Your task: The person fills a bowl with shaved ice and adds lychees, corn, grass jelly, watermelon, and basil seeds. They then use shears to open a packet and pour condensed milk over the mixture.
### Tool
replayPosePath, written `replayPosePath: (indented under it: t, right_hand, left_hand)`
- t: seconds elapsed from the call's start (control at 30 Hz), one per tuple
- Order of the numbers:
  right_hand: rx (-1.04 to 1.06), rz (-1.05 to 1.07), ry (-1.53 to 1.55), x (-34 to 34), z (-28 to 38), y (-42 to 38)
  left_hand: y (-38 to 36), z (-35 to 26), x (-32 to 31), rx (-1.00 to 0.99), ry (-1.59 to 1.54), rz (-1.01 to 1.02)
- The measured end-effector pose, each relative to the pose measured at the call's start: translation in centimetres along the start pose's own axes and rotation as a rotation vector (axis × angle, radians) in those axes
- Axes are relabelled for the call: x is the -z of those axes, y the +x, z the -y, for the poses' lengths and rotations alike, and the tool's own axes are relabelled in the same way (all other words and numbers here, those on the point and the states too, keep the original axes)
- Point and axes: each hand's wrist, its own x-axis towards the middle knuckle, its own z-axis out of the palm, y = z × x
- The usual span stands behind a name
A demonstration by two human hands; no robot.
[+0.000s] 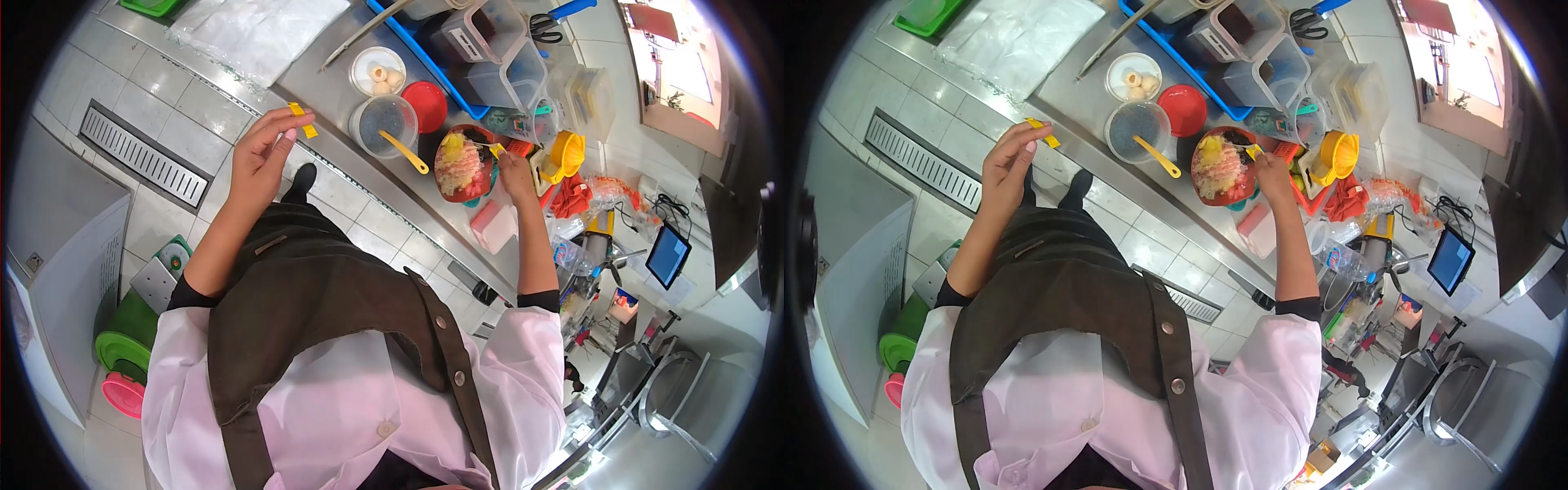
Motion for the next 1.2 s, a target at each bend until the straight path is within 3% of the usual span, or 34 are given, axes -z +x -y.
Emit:
replayPosePath:
  t: [0.07, 0.17, 0.27, 0.37, 0.47, 0.63, 0.97, 1.2]
  right_hand:
    - [0.064, -0.027, -0.045, 0.3, -0.8, 0.2]
    - [-0.276, 0.192, 0.225, 1.8, -0.7, -0.8]
    - [-0.299, 0.426, 0.761, 1.8, -3.0, -1.7]
    - [-0.114, 0.329, 0.737, 0.5, -4.3, -2.9]
    - [-0.059, 0.354, 0.758, 0.6, -4.0, -4.2]
    - [-0.042, 0.290, 0.683, 0.3, -6.4, -4.0]
    - [-0.078, 0.009, 0.445, -0.1, -3.5, -5.1]
    - [0.201, -0.107, 0.216, -0.5, -5.5, -3.4]
  left_hand:
    - [0.0, 0.0, 0.0, 0.002, 0.008, 0.001]
    - [0.1, -0.2, -0.1, 0.001, 0.000, 0.005]
    - [0.1, -0.1, -0.2, -0.006, -0.002, 0.016]
    - [0.1, -0.2, -0.4, -0.001, 0.000, 0.021]
    - [0.2, -0.5, -0.9, -0.002, -0.006, 0.032]
    - [0.3, -0.8, -1.5, -0.002, 0.004, 0.058]
    - [0.0, -0.6, -1.6, 0.010, 0.001, 0.057]
    - [-0.1, -0.3, -1.2, 0.016, 0.000, 0.047]
